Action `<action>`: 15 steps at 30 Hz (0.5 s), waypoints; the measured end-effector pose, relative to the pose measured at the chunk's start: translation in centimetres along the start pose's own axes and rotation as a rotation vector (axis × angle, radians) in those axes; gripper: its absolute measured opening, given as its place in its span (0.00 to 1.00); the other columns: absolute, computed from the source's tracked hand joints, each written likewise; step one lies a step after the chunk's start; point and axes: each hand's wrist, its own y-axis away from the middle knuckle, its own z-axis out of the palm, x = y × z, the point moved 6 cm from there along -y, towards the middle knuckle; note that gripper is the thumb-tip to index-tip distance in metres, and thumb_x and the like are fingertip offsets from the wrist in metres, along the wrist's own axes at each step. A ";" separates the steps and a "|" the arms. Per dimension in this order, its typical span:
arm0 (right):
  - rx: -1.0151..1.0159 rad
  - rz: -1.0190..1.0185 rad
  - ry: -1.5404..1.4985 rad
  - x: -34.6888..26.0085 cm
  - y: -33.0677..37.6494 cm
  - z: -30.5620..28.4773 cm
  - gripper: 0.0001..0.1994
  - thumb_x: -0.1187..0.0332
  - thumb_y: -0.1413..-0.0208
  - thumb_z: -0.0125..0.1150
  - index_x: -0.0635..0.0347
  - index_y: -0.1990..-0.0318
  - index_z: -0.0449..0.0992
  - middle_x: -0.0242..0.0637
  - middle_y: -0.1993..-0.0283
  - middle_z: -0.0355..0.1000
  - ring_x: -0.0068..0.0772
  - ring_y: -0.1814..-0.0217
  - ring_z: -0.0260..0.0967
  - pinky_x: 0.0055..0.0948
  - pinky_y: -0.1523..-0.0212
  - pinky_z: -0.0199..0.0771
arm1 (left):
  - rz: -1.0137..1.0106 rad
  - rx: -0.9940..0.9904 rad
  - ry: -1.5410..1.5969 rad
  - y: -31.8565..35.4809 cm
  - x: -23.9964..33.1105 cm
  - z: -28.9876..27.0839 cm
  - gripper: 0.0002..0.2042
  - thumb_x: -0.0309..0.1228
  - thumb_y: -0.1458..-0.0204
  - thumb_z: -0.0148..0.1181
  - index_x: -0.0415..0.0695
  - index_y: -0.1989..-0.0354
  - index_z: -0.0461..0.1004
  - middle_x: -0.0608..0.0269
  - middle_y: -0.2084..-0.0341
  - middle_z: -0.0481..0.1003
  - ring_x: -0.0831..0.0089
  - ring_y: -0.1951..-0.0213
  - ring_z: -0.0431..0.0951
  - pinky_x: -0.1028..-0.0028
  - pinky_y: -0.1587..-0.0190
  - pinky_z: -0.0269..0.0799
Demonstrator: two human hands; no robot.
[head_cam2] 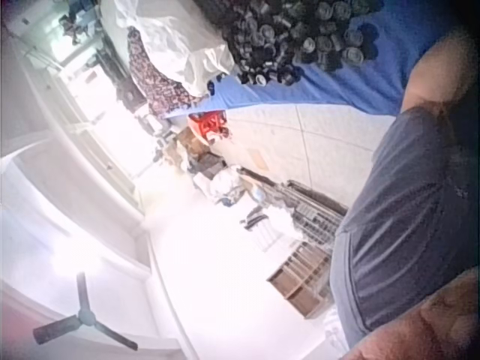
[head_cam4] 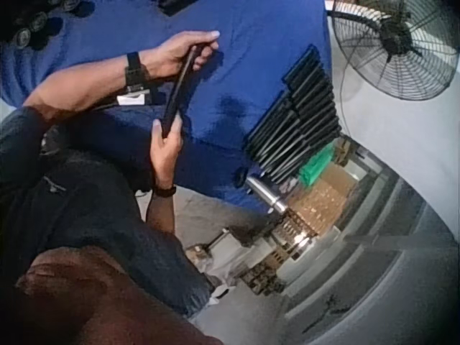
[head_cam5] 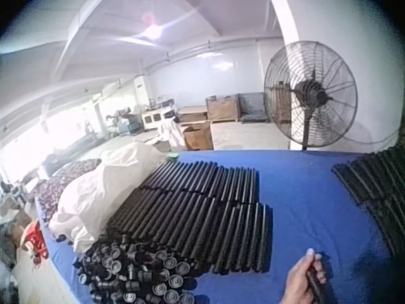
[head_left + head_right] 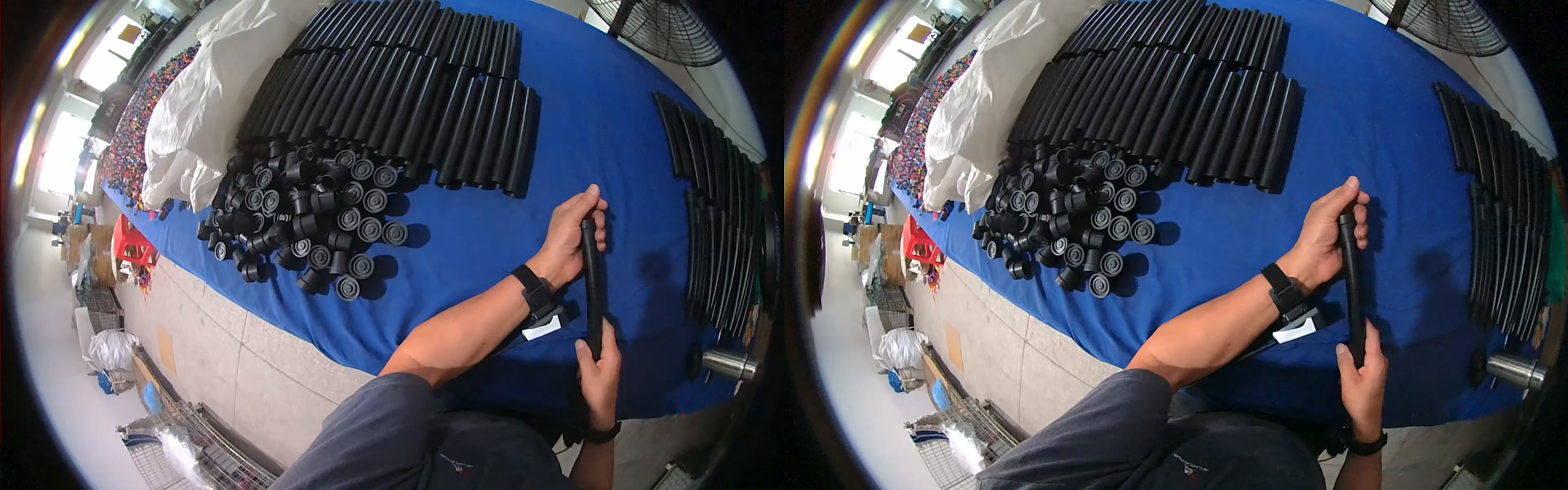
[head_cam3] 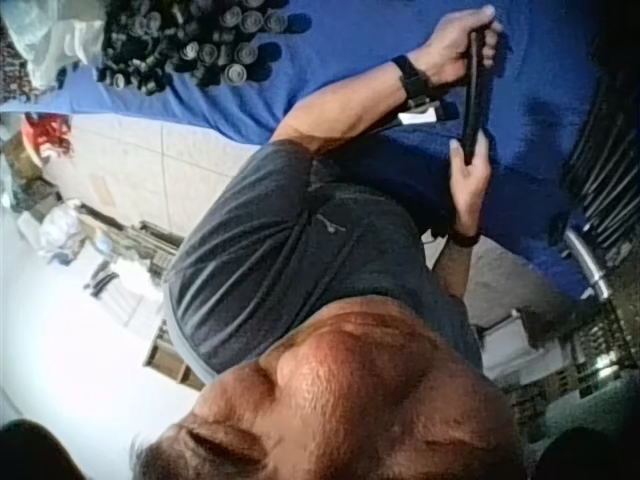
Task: The person repeatedly picks up a black cylindrical pole and a small black cap, then presses the cap onto one end of the pole. After each assembly, the person places the completed pole onto a growing stack on the blue-covered table. The process is repeated multiple times with consistent hand motions.
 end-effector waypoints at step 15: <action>0.212 -0.573 0.514 -0.1 -0.2 -0.4 0.25 0.75 0.39 0.61 0.67 0.35 0.64 0.32 0.70 0.70 0.17 0.80 0.64 0.20 0.79 0.61 | 0.037 0.016 0.000 0.3 0.4 -0.6 0.19 0.52 0.36 0.59 0.47 0.67 0.74 0.69 0.81 0.69 0.76 0.81 0.69 0.73 0.76 0.66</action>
